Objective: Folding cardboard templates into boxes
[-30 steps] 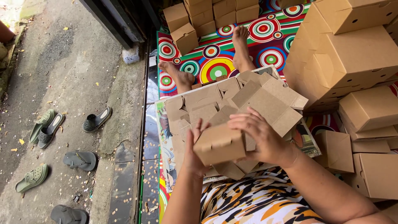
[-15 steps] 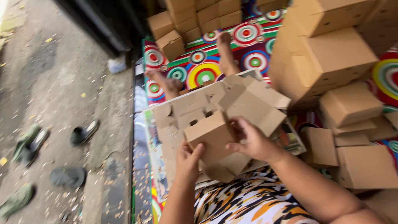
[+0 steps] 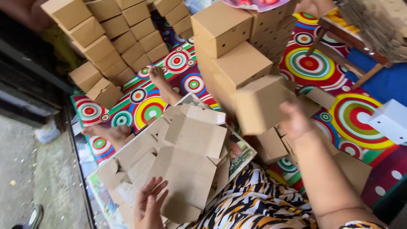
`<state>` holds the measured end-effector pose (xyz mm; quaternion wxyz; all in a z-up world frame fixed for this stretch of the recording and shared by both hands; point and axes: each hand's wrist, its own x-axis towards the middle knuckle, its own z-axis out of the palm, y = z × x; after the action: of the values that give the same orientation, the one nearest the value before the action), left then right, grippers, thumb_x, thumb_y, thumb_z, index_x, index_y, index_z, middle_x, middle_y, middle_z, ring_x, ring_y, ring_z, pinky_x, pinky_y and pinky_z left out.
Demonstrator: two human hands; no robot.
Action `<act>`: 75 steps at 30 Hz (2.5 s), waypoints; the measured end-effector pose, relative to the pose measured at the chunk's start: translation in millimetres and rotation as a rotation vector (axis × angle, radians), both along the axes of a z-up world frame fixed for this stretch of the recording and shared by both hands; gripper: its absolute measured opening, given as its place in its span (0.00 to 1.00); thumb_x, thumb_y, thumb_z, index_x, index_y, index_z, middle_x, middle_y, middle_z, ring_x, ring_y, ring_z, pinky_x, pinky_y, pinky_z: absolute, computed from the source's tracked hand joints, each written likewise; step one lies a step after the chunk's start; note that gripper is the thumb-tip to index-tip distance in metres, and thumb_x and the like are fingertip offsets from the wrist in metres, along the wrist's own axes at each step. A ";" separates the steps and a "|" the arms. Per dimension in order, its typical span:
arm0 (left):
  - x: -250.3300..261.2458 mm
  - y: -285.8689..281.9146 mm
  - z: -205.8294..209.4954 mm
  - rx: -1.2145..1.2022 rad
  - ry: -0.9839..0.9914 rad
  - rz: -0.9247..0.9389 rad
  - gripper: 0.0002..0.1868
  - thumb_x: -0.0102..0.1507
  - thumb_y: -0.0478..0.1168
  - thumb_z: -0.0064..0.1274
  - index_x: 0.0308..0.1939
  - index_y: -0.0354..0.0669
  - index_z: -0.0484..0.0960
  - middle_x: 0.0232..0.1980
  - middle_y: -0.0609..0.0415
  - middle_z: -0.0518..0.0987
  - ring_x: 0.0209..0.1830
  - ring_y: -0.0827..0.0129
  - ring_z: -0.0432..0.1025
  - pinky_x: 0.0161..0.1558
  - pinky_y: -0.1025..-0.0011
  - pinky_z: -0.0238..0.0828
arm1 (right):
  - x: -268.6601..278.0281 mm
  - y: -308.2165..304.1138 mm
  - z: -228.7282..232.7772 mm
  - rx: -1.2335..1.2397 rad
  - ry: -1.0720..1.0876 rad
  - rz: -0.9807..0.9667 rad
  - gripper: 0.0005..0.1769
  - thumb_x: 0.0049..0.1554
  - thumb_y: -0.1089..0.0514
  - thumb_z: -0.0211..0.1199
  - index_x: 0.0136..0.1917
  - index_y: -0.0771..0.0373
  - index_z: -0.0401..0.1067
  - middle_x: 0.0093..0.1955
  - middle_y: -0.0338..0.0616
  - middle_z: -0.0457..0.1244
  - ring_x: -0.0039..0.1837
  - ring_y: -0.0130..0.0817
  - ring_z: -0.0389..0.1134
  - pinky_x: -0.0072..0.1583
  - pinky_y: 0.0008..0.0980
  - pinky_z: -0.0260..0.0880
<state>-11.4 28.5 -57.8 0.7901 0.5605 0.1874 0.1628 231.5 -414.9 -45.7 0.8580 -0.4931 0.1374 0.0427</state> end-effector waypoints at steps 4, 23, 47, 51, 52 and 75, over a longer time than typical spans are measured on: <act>-3.4 36.5 -35.8 -0.030 0.045 0.033 0.31 0.62 0.45 0.47 0.66 0.30 0.71 0.64 0.29 0.76 0.61 0.36 0.74 0.58 0.43 0.73 | 22.3 -102.5 25.4 0.253 -0.216 -0.347 0.30 0.57 0.52 0.59 0.74 0.49 0.69 0.71 0.41 0.68 0.71 0.37 0.70 0.63 0.43 0.74; 48.3 122.1 -85.7 -0.297 0.652 0.113 0.07 0.71 0.46 0.45 0.50 0.55 0.76 0.62 0.54 0.78 0.67 0.47 0.71 0.69 0.37 0.63 | 73.4 -179.6 -15.2 -0.629 0.464 -0.262 0.28 0.61 0.40 0.62 0.70 0.50 0.64 0.69 0.46 0.62 0.68 0.44 0.66 0.62 0.36 0.67; -3.4 -46.4 22.9 1.570 0.443 -0.619 0.72 0.47 0.71 0.75 0.80 0.46 0.48 0.84 0.42 0.43 0.83 0.45 0.33 0.67 0.28 0.33 | -105.1 136.1 -10.5 -1.116 -1.382 0.683 0.35 0.52 0.43 0.71 0.69 0.56 0.68 0.72 0.47 0.61 0.76 0.47 0.58 0.74 0.51 0.55; -11.8 -47.0 32.0 1.464 0.440 -0.617 0.67 0.50 0.72 0.69 0.80 0.44 0.52 0.83 0.40 0.48 0.83 0.46 0.39 0.68 0.31 0.38 | -131.9 175.6 -21.3 -1.219 -1.586 0.895 0.27 0.57 0.49 0.65 0.69 0.52 0.70 0.73 0.46 0.62 0.75 0.44 0.59 0.72 0.56 0.49; -15.5 -42.8 32.0 1.462 0.445 -0.605 0.67 0.50 0.72 0.69 0.80 0.44 0.52 0.83 0.40 0.48 0.83 0.46 0.39 0.68 0.31 0.38 | -131.0 179.7 -15.8 -1.213 -1.598 0.900 0.27 0.57 0.49 0.65 0.69 0.52 0.70 0.73 0.46 0.62 0.75 0.44 0.59 0.72 0.56 0.49; -33.5 -9.5 57.6 1.235 -0.122 -0.222 0.05 0.65 0.35 0.55 0.41 0.48 0.85 0.43 0.57 0.86 0.42 0.66 0.80 0.68 0.49 0.57 | -85.7 151.7 37.5 -0.697 -1.189 0.669 0.05 0.58 0.56 0.63 0.45 0.59 0.75 0.55 0.46 0.72 0.62 0.45 0.73 0.65 0.41 0.71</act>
<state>-44.9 18.9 -0.2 0.3421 0.9191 -0.0461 0.1897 145.8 -263.2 -8.2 0.5239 -0.6904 -0.4986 -0.0181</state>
